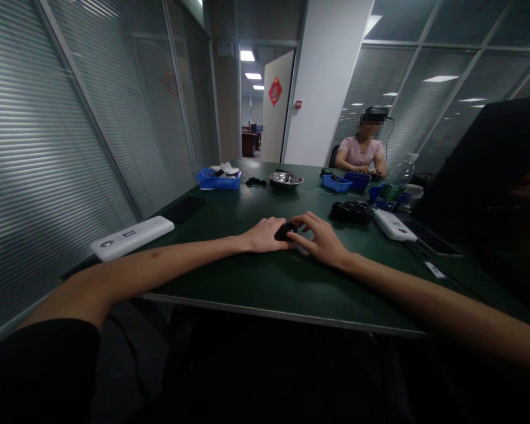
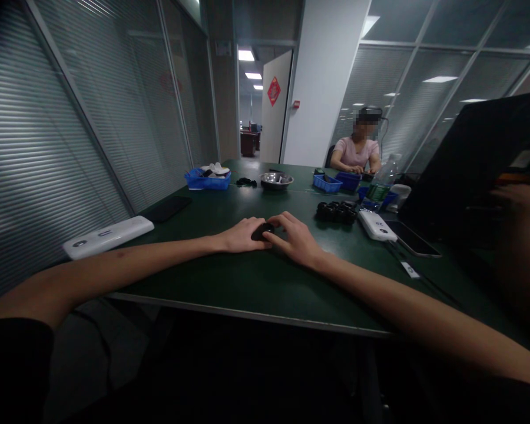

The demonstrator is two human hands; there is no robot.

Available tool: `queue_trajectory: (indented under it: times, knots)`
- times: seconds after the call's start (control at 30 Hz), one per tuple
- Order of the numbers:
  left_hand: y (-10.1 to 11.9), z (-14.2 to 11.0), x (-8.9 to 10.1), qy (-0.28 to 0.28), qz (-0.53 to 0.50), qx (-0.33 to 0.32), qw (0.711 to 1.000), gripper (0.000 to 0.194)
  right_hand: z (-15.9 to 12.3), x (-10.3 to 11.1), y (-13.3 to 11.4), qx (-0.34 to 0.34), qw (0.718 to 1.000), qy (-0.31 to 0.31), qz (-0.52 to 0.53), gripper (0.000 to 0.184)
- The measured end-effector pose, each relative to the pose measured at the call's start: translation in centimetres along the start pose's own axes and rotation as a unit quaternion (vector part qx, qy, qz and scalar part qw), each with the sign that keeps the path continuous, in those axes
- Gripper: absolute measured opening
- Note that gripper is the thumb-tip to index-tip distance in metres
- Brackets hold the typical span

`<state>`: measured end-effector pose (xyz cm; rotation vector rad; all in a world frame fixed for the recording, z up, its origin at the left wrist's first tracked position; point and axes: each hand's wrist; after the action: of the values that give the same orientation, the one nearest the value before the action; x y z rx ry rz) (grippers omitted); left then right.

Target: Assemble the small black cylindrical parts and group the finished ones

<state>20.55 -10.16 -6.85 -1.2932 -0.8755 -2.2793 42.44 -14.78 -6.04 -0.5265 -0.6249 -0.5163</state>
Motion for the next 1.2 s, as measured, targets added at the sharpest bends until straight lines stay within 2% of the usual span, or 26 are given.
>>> queue_trajectory:
  times: [0.13,0.3,0.4,0.5,1.2]
  knots:
    - [0.1,0.0,0.0,0.001,-0.002,-0.009,1.0,0.062,0.1,0.0,-0.2,0.003,1.0,0.001,0.01,0.03]
    - [0.5,-0.2,0.2,0.024,-0.013,0.024,0.999,0.063,0.1,0.0,-0.3,0.001,1.0,0.002,0.009,0.03]
    - [0.6,-0.3,0.4,0.048,-0.019,0.044,0.998,0.057,0.1,0.1,-0.4,-0.002,1.0,-0.002,0.006,0.03]
    - [0.6,-0.4,0.5,0.063,-0.03,0.036,0.997,0.05,0.1,0.1,-0.4,-0.002,1.0,-0.005,0.002,0.031]
    - [1.5,-0.5,1.2,0.048,-0.086,0.061,0.993,0.041,0.2,0.2,-0.3,-0.004,1.0,-0.018,0.011,0.03]
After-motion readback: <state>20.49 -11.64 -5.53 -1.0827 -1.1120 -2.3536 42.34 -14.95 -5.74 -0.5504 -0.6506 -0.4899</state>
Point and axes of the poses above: each hand's wrist, its own z-axis towards the middle knuckle, its own x-axis out of the back of the hand, y = z × x, and after that the axes turned 9 degrees about y, right-handed
